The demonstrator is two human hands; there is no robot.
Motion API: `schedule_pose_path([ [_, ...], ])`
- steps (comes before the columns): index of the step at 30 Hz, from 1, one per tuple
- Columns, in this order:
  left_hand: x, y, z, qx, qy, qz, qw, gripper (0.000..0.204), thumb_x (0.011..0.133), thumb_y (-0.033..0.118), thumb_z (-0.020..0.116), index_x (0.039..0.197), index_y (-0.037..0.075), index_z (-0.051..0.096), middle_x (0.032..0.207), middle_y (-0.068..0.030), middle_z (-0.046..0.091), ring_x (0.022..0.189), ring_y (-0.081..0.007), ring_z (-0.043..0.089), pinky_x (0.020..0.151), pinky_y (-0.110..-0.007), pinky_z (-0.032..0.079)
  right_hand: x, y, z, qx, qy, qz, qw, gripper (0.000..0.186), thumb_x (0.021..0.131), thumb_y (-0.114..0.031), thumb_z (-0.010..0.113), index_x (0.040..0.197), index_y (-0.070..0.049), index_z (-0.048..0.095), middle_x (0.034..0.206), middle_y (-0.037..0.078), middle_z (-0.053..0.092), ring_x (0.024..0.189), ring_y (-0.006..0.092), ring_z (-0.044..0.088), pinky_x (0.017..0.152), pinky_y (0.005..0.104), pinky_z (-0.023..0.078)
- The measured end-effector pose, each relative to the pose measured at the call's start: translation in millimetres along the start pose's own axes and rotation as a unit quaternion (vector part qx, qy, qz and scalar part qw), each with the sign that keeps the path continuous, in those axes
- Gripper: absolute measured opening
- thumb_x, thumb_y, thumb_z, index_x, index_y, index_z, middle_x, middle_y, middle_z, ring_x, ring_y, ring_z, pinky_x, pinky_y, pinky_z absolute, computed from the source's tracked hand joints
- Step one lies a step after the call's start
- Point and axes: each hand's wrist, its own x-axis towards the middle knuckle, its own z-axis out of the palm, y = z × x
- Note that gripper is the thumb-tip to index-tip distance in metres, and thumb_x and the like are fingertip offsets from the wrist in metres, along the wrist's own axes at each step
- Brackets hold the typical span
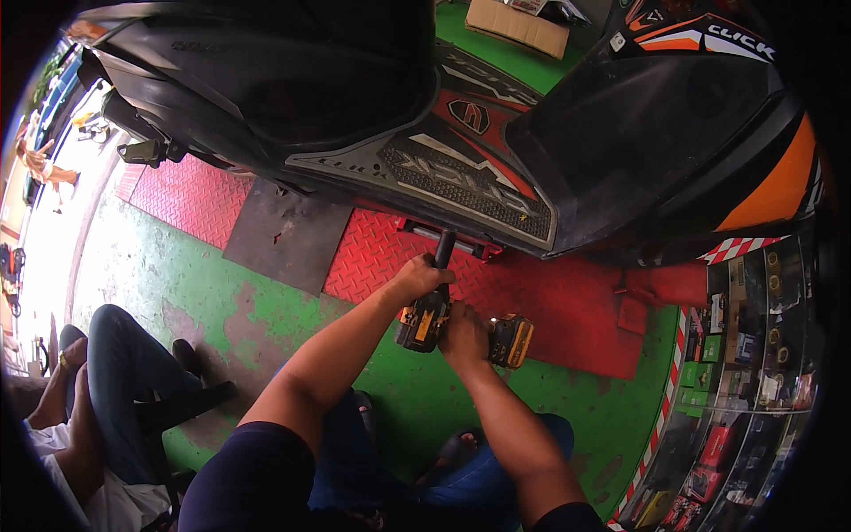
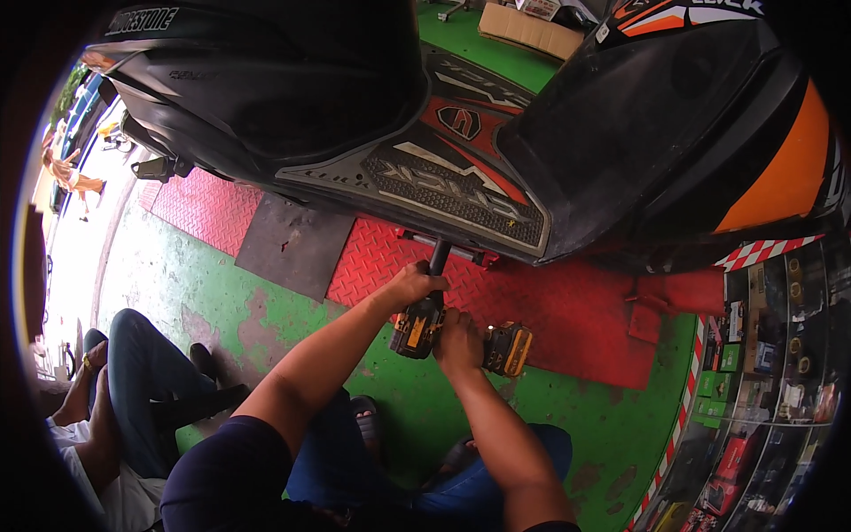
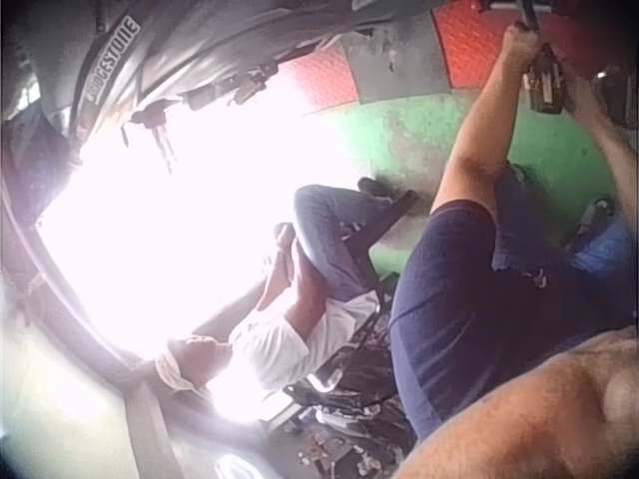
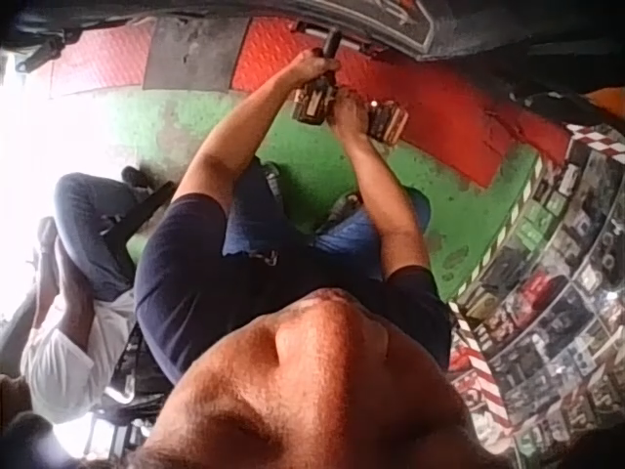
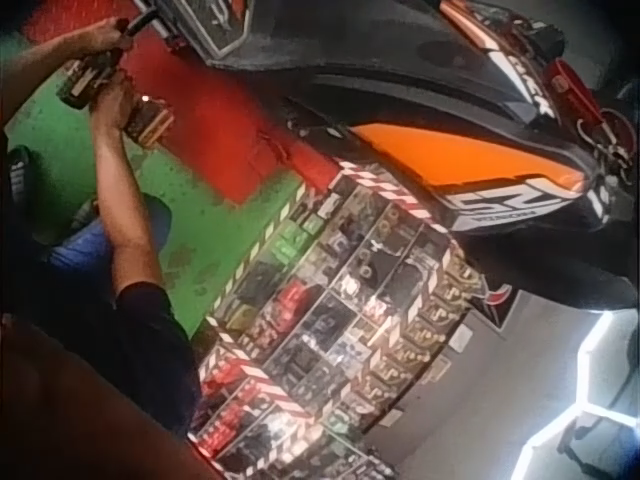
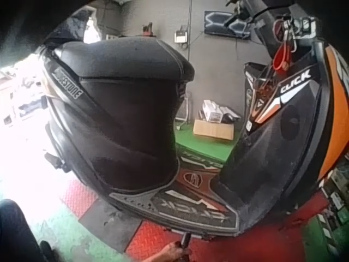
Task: Replacing or securing parts on a motorcycle using a power drill and hand tools.
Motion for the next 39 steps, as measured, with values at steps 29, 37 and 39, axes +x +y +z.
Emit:
schedule_pose_path([
  [29, -10.2, 28.1, -13.0, 0.028, -0.014, 0.002, 1.0, 0.026, 0.088, 0.036, 0.072, 0.109, 0.024, 0.081, 0.119, -0.0239, 0.065, 0.113, -0.0376, 0.068, 0.096, -0.041, 0.054, -4.9, -6.9, -25.9, 0.043, 0.026, -0.005, 0.999, 0.039, 0.077, -0.008, 0.073, 0.112, -0.002, 0.054, 0.1, 0.019, 0.066, 0.09, 0.0389, 0.071, 0.078, 0.0596, 0.049],
  [37, -8.6, 21.7, -11.2, 0.055, -0.026, 0.043, 0.997, 0.026, 0.089, 0.024, 0.069, 0.112, 0.025, 0.08, 0.119, -0.0248, 0.065, 0.111, -0.0385, 0.069, 0.097, -0.041, 0.056, -9.4, -2.4, -33.2, 0.032, 0.036, -0.016, 0.999, 0.039, 0.074, -0.005, 0.072, 0.109, -0.001, 0.055, 0.099, 0.021, 0.066, 0.088, 0.0403, 0.071, 0.077, 0.0587, 0.05],
  [39, -14.5, 27.3, -13.8, 0.02, -0.009, 0.038, 0.999, 0.026, 0.09, 0.022, 0.068, 0.113, 0.026, 0.081, 0.12, -0.0254, 0.064, 0.111, -0.038, 0.069, 0.097, -0.041, 0.056, -10.6, -4.0, -36.0, 0.042, 0.051, -0.016, 0.998, 0.04, 0.073, -0.003, 0.072, 0.109, -0.001, 0.055, 0.099, 0.021, 0.066, 0.088, 0.0411, 0.071, 0.077, 0.0579, 0.051],
])
